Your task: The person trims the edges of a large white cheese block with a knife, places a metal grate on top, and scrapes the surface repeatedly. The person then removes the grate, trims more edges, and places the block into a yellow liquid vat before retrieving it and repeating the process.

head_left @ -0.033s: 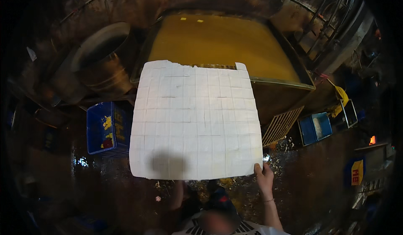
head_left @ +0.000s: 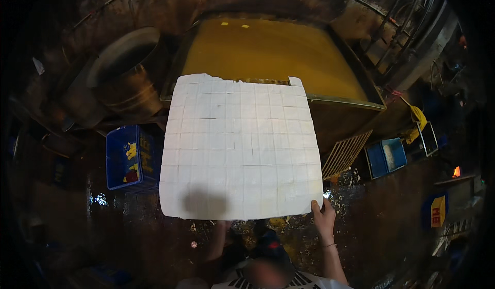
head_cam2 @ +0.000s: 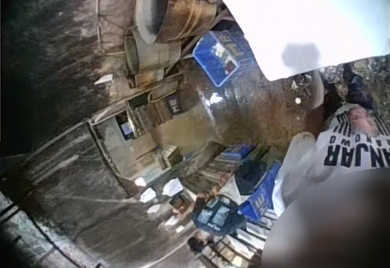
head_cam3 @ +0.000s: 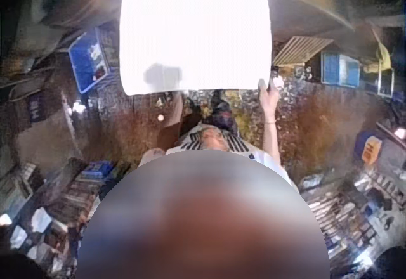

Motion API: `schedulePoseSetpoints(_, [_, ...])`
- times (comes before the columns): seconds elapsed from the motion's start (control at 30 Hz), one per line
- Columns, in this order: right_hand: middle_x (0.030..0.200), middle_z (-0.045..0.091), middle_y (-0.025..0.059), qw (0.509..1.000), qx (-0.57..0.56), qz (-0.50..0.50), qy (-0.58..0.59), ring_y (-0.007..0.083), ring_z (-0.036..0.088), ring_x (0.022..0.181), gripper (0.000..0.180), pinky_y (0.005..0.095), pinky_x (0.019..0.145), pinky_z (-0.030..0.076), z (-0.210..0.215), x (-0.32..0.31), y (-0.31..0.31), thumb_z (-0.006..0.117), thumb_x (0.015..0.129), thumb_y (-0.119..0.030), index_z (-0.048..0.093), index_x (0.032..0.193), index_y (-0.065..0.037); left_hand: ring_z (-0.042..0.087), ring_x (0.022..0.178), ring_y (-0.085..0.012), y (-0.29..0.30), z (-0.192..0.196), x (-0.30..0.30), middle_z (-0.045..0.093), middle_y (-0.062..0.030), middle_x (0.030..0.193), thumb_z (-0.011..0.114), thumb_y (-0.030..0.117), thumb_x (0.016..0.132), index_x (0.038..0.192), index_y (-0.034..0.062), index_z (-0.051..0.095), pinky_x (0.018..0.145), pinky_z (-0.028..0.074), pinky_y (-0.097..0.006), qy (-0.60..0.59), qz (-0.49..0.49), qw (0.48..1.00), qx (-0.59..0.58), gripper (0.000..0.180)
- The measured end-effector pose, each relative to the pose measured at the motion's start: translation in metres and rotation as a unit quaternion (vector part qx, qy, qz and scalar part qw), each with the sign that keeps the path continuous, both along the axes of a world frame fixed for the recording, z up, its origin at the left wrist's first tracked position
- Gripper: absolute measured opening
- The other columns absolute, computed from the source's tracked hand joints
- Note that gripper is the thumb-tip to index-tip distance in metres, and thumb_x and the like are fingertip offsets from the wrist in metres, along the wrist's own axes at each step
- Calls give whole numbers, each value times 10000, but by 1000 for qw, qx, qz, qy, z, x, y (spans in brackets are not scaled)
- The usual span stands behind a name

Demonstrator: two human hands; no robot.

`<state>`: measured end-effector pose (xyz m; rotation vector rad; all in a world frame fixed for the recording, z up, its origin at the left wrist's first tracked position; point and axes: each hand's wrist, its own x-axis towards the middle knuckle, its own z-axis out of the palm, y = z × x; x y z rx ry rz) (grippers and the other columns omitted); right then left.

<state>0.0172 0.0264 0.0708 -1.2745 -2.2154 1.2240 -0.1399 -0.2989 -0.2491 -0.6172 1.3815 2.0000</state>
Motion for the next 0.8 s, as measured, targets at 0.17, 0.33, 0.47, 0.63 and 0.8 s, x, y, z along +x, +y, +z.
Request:
schedulePoseSetpoints(0.17, [978,707,241,988,145,-50,-3,342,697,900,382,417,790,529,14,-13,-38,727,855,-162,630,1137,76,592,1059,-185,-4,-27,-32,576,-88,1227,570,367,985,1353,113,455,818,545,-398,29,-37,998,-42,461])
schedulePoseSetpoints(0.33, [911,700,153,986,141,-61,72,258,672,802,303,384,747,525,5,-8,-37,749,810,-77,591,1037,45,531,1214,-246,-71,1,-29,506,-94,1367,578,353,979,1408,141,409,966,480,-483,-48,-57,997,11,509])
schedulePoseSetpoints(0.47, [907,681,105,948,-180,-129,230,132,636,793,302,263,681,518,-6,10,2,696,863,-44,544,1106,49,518,1233,-297,-155,52,-12,472,-109,1418,542,438,984,1436,147,367,1021,436,-490,84,-70,992,63,565])
schedulePoseSetpoints(0.63, [991,671,138,907,-294,-122,276,177,659,804,323,288,625,533,42,-7,10,676,886,-56,535,1156,51,557,1195,-303,-214,135,-34,505,-156,1393,498,457,1005,1491,101,299,1006,441,-439,33,54,996,-69,635])
schedulePoseSetpoints(0.8, [1006,672,151,891,-364,-67,262,170,646,808,459,281,642,530,81,-67,5,697,888,-87,468,1257,63,570,1177,-269,-202,141,-48,530,-107,1372,527,467,988,1449,108,367,990,439,-440,26,53,994,-88,606])
